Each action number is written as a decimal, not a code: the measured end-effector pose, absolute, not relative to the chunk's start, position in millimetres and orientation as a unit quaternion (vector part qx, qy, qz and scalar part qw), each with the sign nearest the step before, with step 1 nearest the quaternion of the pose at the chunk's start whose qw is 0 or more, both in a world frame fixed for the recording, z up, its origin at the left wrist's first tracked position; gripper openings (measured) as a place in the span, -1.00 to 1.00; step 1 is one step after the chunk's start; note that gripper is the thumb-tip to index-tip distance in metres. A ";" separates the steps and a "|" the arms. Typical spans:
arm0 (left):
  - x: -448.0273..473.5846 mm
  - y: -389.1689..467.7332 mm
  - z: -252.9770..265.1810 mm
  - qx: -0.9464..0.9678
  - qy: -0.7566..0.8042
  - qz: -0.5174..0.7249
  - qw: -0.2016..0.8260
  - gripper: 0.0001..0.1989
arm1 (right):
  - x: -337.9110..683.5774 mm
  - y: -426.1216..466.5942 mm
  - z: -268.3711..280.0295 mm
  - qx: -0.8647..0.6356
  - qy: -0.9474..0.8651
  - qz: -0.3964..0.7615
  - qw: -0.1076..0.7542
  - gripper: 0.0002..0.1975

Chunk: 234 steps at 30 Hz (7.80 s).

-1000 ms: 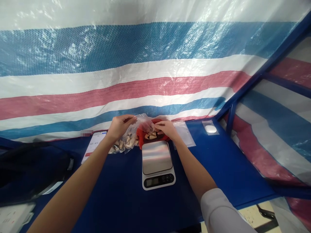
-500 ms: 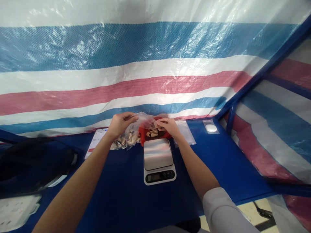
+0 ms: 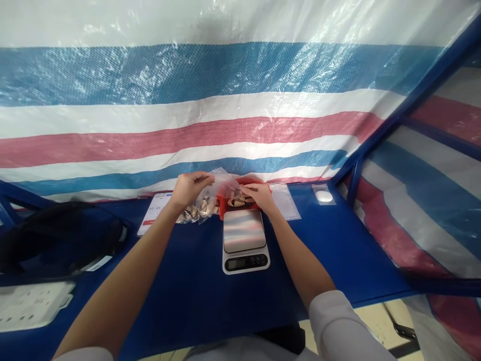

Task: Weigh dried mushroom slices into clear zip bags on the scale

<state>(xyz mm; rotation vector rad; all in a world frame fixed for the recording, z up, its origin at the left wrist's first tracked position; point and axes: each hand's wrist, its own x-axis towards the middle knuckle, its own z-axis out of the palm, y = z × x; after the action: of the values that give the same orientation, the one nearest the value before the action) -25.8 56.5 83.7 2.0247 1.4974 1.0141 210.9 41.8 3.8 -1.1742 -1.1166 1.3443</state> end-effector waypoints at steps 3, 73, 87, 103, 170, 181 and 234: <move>-24.4 56.6 86.0 0.734 0.530 0.358 0.228 -0.67 | 211.7 39.8 4.9 -0.491 -0.458 0.554 0.492 -0.81; 78.8 -6.3 32.3 0.563 0.383 0.433 0.591 -0.65 | 315.6 -22.6 22.4 -0.496 -0.518 0.416 0.559 -0.56; 139.0 -19.2 -3.4 0.556 0.431 0.469 0.535 -0.67 | 361.6 3.7 7.7 -0.533 -0.429 0.486 0.544 -0.48; 180.3 -25.3 -22.9 0.913 0.347 0.213 -0.013 -0.81 | 392.4 67.3 -15.7 -0.562 -0.478 0.462 0.492 -0.60; 156.3 -36.5 -22.8 0.904 0.386 0.178 -0.053 -0.68 | 372.0 13.5 -16.9 -0.408 -0.836 0.052 0.362 -0.70; 54.0 -60.6 -12.8 0.837 0.468 0.276 -0.066 -0.68 | 333.4 -60.7 -42.1 -0.468 -0.845 0.030 0.258 -0.72; -29.0 -75.4 -15.1 0.766 0.534 0.354 -0.064 -0.63 | 307.0 -73.0 -50.0 -0.504 -0.817 0.023 0.278 -0.65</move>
<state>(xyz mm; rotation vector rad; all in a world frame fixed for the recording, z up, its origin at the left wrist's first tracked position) -29.0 -75.4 -15.1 2.5079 1.7481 1.1592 307.0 -73.0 -50.0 -1.3526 -2.1940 0.0627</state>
